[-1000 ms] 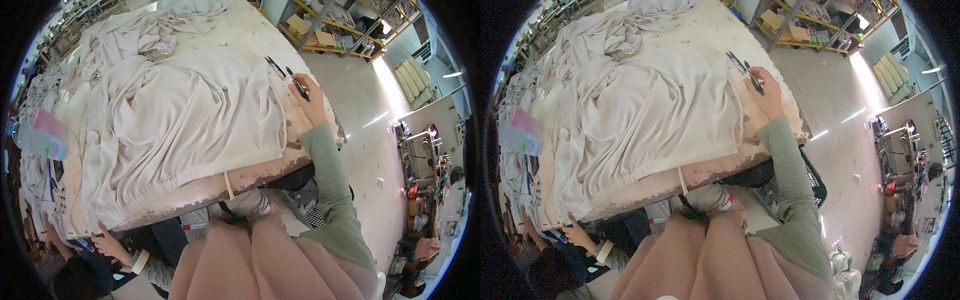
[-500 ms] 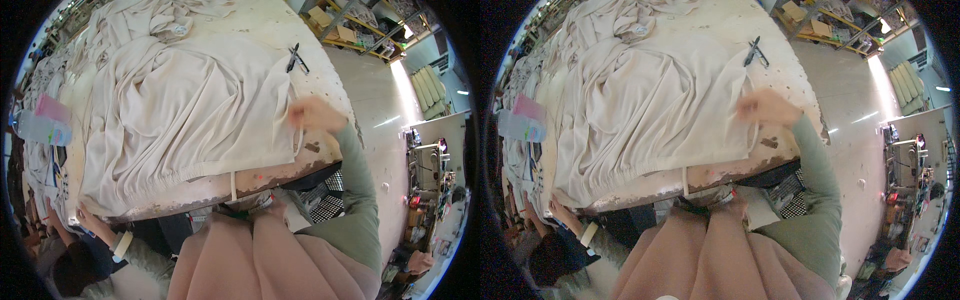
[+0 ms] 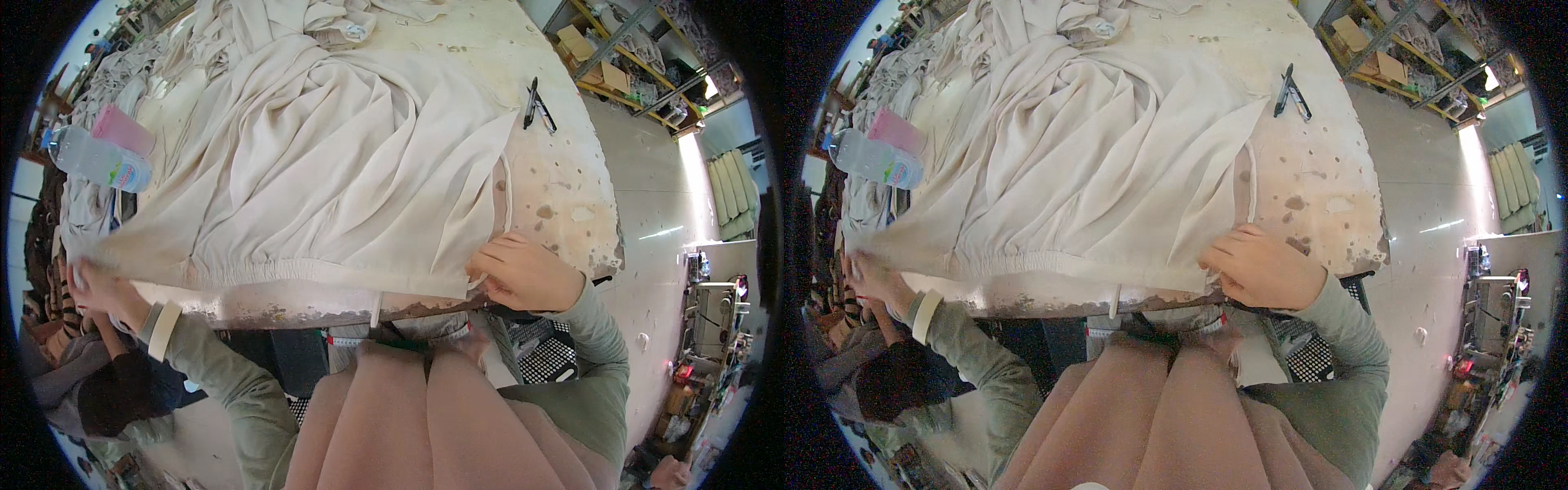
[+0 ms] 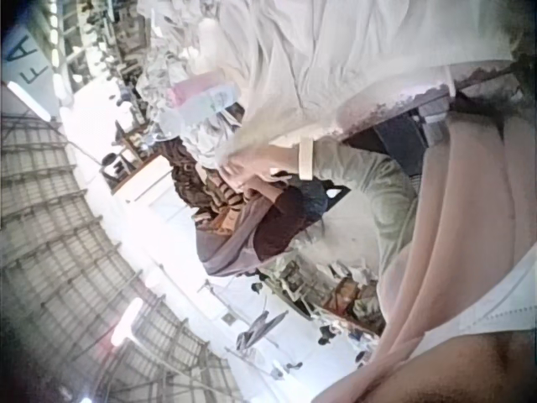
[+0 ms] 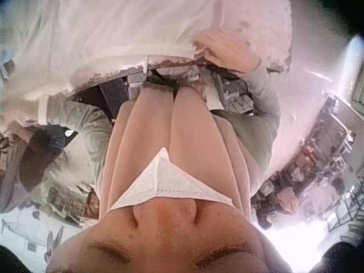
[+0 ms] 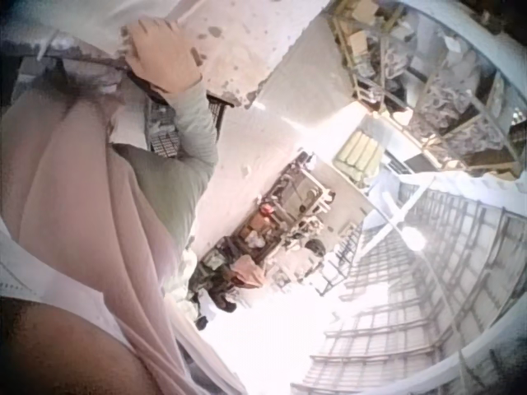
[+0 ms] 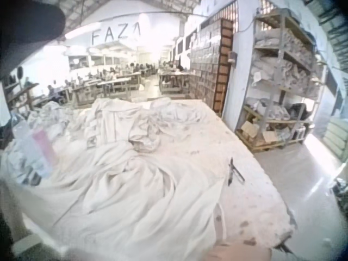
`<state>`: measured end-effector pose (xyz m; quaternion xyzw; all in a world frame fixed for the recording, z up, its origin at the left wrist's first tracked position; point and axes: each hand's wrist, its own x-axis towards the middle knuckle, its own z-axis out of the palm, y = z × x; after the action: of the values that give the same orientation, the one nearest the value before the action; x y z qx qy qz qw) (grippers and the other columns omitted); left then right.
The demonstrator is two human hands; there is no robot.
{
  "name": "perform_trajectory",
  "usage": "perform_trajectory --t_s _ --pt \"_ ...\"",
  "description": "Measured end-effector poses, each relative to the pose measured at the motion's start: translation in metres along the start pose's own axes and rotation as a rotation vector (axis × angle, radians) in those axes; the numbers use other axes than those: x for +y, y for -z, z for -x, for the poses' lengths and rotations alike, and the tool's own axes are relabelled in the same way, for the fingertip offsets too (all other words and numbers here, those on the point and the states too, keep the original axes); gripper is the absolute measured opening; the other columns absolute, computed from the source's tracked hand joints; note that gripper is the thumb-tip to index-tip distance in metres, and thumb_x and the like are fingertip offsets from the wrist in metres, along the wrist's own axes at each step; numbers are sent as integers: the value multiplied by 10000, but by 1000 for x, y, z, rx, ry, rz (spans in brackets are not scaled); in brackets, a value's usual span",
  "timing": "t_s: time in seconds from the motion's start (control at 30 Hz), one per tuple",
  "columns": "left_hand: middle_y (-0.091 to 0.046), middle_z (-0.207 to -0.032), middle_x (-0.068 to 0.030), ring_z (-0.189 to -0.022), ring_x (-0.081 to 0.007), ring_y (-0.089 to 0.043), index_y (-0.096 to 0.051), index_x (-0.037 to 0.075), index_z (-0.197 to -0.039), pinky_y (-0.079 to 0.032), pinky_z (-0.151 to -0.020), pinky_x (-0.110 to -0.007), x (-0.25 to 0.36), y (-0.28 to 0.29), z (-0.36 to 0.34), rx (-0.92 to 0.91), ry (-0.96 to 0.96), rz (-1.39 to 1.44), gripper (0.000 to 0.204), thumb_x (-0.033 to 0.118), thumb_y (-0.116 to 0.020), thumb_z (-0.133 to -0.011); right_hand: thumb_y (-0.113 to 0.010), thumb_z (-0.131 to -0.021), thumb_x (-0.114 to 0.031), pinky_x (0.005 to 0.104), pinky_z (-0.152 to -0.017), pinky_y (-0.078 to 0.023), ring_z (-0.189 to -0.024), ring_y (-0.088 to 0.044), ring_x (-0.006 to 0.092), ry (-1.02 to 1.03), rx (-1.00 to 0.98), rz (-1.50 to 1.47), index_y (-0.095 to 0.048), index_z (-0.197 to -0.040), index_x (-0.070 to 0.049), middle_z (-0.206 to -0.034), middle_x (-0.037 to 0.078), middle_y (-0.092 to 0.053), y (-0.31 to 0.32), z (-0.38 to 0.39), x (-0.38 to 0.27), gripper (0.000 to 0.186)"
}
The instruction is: The person measures and marks a white garment on a worktable using a measuring tape and a black marker. They repeatedly fold and unfold the fabric, measure different sections, and make marks along the edges. The garment is handled one at a time, and the person adjusts the fabric frequently to align measurements.
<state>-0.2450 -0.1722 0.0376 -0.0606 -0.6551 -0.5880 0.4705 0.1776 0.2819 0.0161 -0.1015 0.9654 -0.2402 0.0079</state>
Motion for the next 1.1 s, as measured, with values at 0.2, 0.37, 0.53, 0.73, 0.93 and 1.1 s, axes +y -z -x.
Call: perform_trajectory --t_s 0.2,0.37,0.53,0.73,0.93,1.1 --pt "-622 -1000 -42 -898 -158 -567 -621 46 -1033 -449 -810 -284 109 -57 150 -820 35 50 231 -19 -482 -860 -691 -776 -308 396 -867 -404 -924 -550 301 -238 -14 -115 -538 -1018 -66 -938 87 -545 -26 -11 -12 375" --pt "-634 -951 -80 -868 -201 -569 -634 27 -1016 -423 -786 -263 133 -36 243 -1325 43 -85 233 -43 -480 -857 -728 -736 -268 393 -871 -399 -1003 -501 310 -130 -9 -202 -494 -1119 -49 -1040 104 -504 -36 0 -3 499" --pt "-657 -979 -91 -836 -153 -568 -613 2 -1042 -418 -792 -241 137 -34 261 -1105 356 -41 161 15 -551 -894 -719 -751 -248 370 -850 -422 -966 -513 283 -37 22 -221 -533 -1090 -57 -1036 92 -523 -40 6 10 431" --pt "-654 -935 -56 -856 -76 -540 -620 -24 -1057 -420 -782 -212 151 -39 244 -1188 620 10 175 55 -590 -904 -637 -748 -191 351 -768 -464 -914 -555 231 144 123 209 -552 -1017 -87 -993 56 -537 -23 -15 -9 301" --pt "-625 -891 -59 -842 -97 -544 -612 -36 -1091 -428 -769 -219 176 -24 237 -1251 549 25 214 16 -553 -892 -656 -776 -137 338 -740 -488 -862 -602 229 336 249 -12 -616 -1030 -102 -967 64 -575 -4 -87 -30 259" --pt "-608 -936 -97 -875 -156 -570 -598 -32 -1082 -439 -780 -244 192 -16 240 -1235 509 161 226 2 -551 -865 -636 -854 -181 303 -719 -488 -827 -618 233 289 328 -331 -611 -1019 -78 -1016 75 -566 -23 -144 -37 197"
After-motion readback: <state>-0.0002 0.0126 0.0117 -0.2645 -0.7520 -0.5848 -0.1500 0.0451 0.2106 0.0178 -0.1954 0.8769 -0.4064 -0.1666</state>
